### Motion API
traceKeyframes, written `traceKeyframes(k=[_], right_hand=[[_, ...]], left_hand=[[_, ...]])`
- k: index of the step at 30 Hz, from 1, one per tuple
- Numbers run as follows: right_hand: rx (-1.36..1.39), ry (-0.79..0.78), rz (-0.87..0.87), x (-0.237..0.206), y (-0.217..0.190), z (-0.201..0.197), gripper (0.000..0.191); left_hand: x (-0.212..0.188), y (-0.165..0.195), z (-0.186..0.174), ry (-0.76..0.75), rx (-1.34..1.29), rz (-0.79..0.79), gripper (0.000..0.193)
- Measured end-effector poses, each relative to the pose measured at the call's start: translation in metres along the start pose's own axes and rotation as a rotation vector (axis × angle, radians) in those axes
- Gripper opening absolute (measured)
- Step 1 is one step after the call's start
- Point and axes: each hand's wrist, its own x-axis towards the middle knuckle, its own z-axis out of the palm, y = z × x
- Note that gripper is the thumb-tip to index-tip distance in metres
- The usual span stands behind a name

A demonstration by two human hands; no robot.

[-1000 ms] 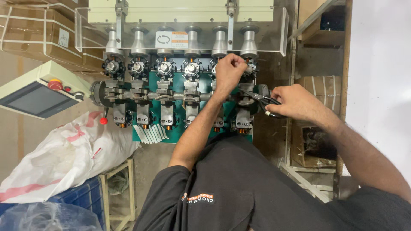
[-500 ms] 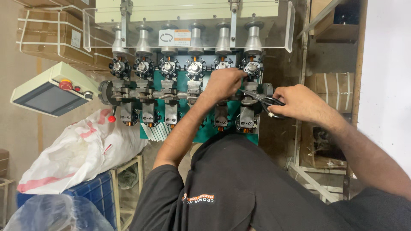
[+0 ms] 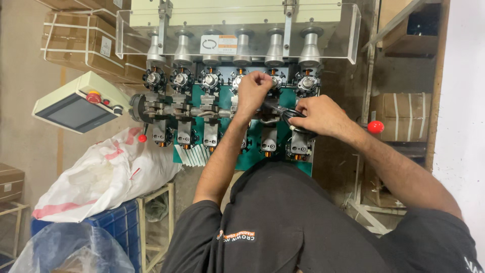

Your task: The person works at a multi-station rotary production machine, fitting small components into the machine's stations and trimming with scissors. They then wrap finished round parts in plastic film and place them into a lined bin, and return to loading and adjusting parts on the machine.

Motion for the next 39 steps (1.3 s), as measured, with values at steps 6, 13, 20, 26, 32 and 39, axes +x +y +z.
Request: traceKeyframes(k=[6, 13, 20, 26, 32, 39], right_hand=[[0.007, -0.002, 0.02, -0.017, 0.008, 0.003, 0.046], [0.073, 0.006, 0.06, -0.033, 0.026, 0.002, 0.048], [0.064, -0.01, 0.074, -0.019, 0.013, 0.003, 0.047], [-0.06, 0.018, 0.033, 0.015, -0.03, 0.018, 0.06], [-0.001, 0.014, -0.069, 0.051, -0.065, 0.035, 0.047], [0.012, 0.028, 0.036, 0.027, -0.072, 0.043, 0.046]], left_hand=[[0.016, -0.005, -0.005, 0.046, -0.22, -0.072, 0.011], [-0.022, 0.002, -0.038, -0.155, 0.562, 0.553, 0.018], [-0.028, 0.027, -0.057, -0.132, 0.631, 0.456, 0.022], [-0.018, 0.009, -0.096, 0.035, 0.49, 0.005, 0.021], [0.007, -0.034, -0.094, 0.064, 0.196, 0.067, 0.014], [0.04, -0.046, -0.101, -0.026, -0.33, -0.09, 0.012]])
